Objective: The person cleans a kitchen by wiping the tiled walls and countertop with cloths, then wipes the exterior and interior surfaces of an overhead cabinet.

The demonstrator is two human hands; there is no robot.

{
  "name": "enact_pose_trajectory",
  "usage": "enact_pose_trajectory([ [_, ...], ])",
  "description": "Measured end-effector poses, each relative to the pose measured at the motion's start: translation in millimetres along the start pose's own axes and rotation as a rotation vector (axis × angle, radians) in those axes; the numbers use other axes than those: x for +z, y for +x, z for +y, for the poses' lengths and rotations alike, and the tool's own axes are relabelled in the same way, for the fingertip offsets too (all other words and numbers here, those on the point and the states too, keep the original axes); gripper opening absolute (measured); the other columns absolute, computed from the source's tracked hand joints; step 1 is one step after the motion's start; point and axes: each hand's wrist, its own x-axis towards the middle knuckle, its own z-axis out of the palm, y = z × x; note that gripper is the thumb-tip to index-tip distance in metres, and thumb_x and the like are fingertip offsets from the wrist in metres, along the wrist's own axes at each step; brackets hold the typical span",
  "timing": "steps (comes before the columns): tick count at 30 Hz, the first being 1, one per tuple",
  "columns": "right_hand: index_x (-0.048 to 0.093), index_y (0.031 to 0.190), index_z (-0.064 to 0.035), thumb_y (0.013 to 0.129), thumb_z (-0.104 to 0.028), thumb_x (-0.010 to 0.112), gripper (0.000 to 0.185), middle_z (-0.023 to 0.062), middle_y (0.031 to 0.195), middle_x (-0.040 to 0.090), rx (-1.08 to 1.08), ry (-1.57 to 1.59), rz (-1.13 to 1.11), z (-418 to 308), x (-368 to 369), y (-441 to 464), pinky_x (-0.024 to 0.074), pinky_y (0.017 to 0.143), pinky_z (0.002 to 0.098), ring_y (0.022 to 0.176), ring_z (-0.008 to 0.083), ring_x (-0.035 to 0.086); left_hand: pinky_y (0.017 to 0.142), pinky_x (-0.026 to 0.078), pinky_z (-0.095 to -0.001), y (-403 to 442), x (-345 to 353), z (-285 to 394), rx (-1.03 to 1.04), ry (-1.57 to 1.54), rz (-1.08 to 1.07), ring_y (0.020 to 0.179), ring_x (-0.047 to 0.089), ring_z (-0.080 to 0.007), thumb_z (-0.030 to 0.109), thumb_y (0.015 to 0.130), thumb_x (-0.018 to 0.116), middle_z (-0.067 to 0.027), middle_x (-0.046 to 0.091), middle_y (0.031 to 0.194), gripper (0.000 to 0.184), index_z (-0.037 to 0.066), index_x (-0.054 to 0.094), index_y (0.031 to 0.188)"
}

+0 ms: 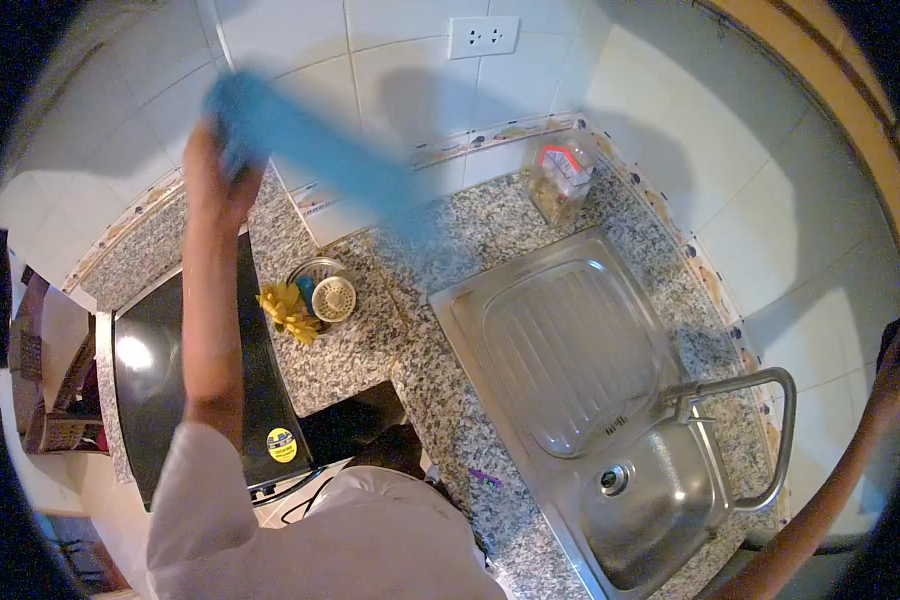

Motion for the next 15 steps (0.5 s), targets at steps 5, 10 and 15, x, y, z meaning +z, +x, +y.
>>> enact_pose_trajectory([
  [5, 0.06, 0.105, -0.013, 0.066, -0.06, 0.071, 0.062, 0.0082, 0.098, 0.062, -0.02, 0.07, 0.002, -7, -4, 16, 0.0467, 0.066, 0.0416, 0.078, 0.0261, 0.062, 0.048, 0.038, -0.0224, -188, -144, 21, -0.395, -0.483, 0.145, 0.062, 0.05, -0.0112, 0.025, 0.091, 0.051, -0.0028, 0.049, 0.083, 0.025, 0.005, 0.053, 0.106],
  [10, 0.061, 0.108, -0.0127, 0.067, -0.059, 0.07, 0.063, 0.0099, 0.102, 0.063, -0.037, 0.136, 0.008, -9, -1, 31, 0.0487, 0.069, 0.0429, 0.082, 0.0277, 0.063, 0.059, 0.041, -0.0225, -264, -237, -35, -0.659, -1.072, 0.627, 0.07, 0.053, -0.0131, 0.024, 0.091, 0.05, -0.009, 0.051, 0.11, 0.037, 0.002, 0.049, 0.12],
  [15, 0.062, 0.111, -0.0123, 0.068, -0.058, 0.07, 0.063, 0.0116, 0.106, 0.064, -0.024, 0.151, -0.001, -4, -3, 40, 0.0507, 0.072, 0.0442, 0.085, 0.0293, 0.065, 0.057, 0.049, -0.0287, -248, -228, -78, -0.648, -0.262, 0.794, 0.073, 0.058, -0.0181, 0.017, 0.089, 0.052, -0.0105, 0.059, 0.102, 0.025, 0.008, 0.054, 0.112],
])
